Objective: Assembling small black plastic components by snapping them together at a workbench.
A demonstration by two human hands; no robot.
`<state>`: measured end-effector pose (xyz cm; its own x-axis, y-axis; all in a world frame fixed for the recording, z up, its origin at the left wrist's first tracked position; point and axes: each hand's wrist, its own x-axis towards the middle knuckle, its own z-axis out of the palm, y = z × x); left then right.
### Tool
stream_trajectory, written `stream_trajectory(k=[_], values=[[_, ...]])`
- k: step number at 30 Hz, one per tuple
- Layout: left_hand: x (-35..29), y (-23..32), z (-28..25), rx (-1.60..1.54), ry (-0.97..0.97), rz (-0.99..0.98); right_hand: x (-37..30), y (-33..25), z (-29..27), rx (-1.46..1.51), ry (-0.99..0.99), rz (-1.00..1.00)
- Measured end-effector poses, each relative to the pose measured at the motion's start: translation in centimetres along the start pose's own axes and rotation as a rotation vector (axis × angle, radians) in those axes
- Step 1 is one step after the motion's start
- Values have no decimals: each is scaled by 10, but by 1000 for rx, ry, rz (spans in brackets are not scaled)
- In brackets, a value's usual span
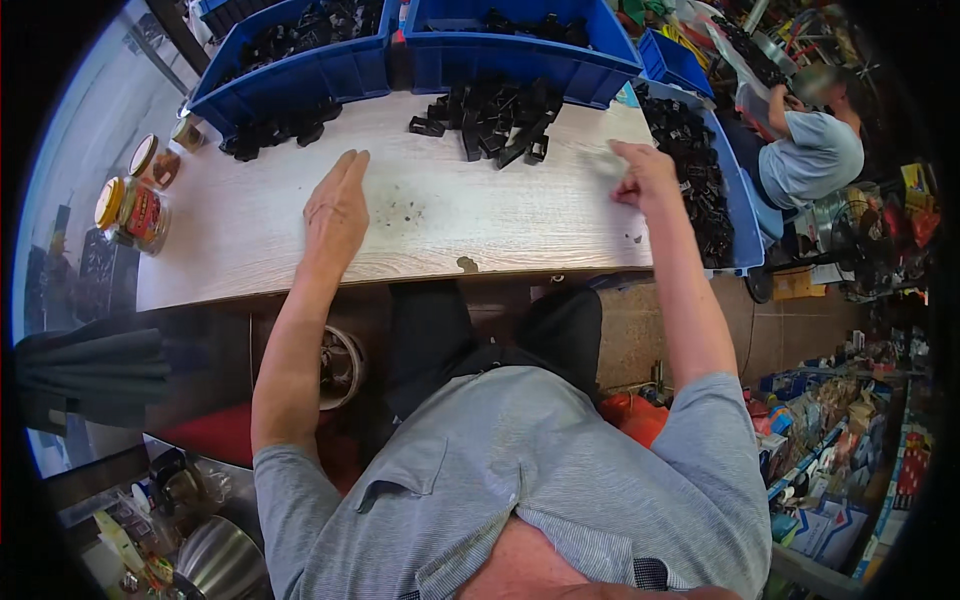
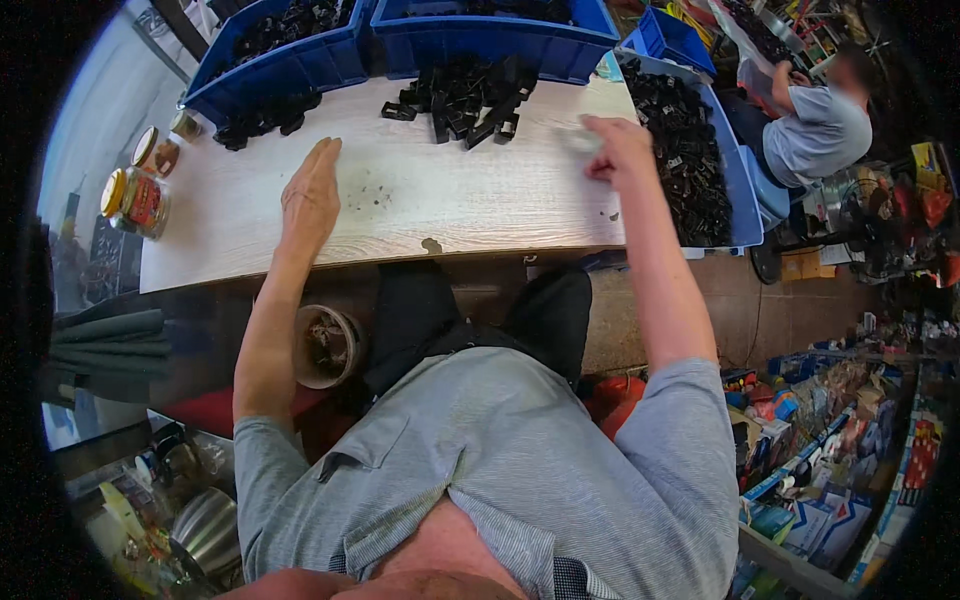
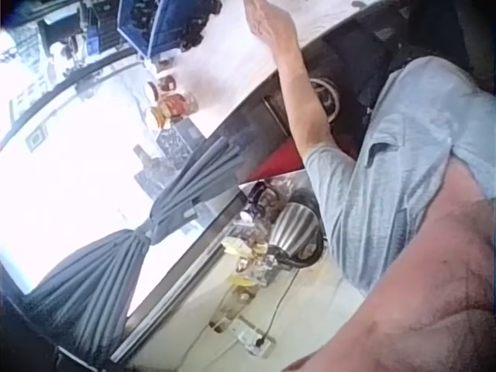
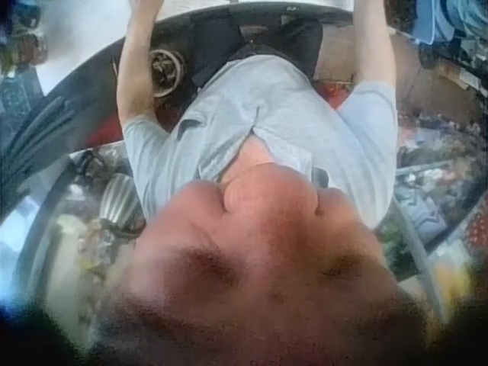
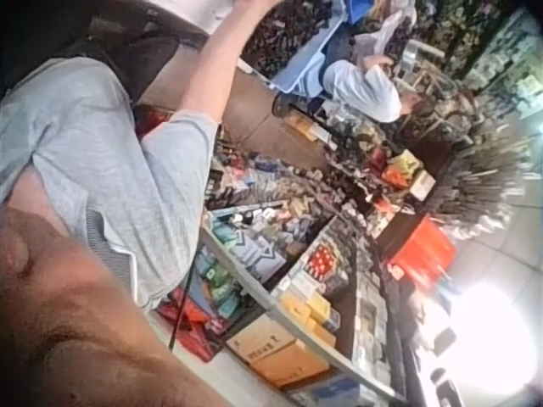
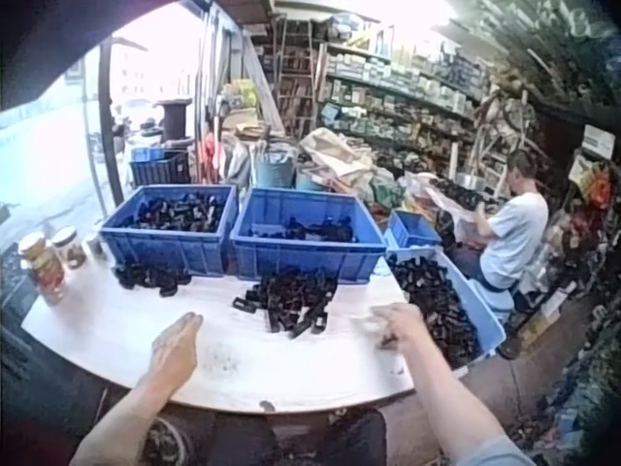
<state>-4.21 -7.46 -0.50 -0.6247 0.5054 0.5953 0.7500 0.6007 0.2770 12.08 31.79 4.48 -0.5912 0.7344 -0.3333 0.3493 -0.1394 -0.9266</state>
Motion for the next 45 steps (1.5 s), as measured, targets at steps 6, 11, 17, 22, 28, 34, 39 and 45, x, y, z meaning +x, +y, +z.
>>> stream_trajectory(k=[6,11,17,22,28,34,39,45], values=[[-4,-4,2,-42,-25,-14,-22,-8,69,-247,-170,37],[-1,5,-5,-43,-5,-22,-27,-11,84,-359,-168,7],[1,3,-7,110,-79,-58,-25,-2,84,-335,-140,-43],[-8,-5,-3,112,27,-66,-35,-1,77,-302,-145,-13],[-15,24,3,-442,81,-201,-60,3,54,-313,-272,-49],[-6,80,13,-670,0,-244,-77,13,81,-393,-446,-112],[8,95,31,-546,14,112,-84,12,97,-484,-544,-176],[17,100,35,-512,-187,307,-90,7,98,-506,-525,-177]])
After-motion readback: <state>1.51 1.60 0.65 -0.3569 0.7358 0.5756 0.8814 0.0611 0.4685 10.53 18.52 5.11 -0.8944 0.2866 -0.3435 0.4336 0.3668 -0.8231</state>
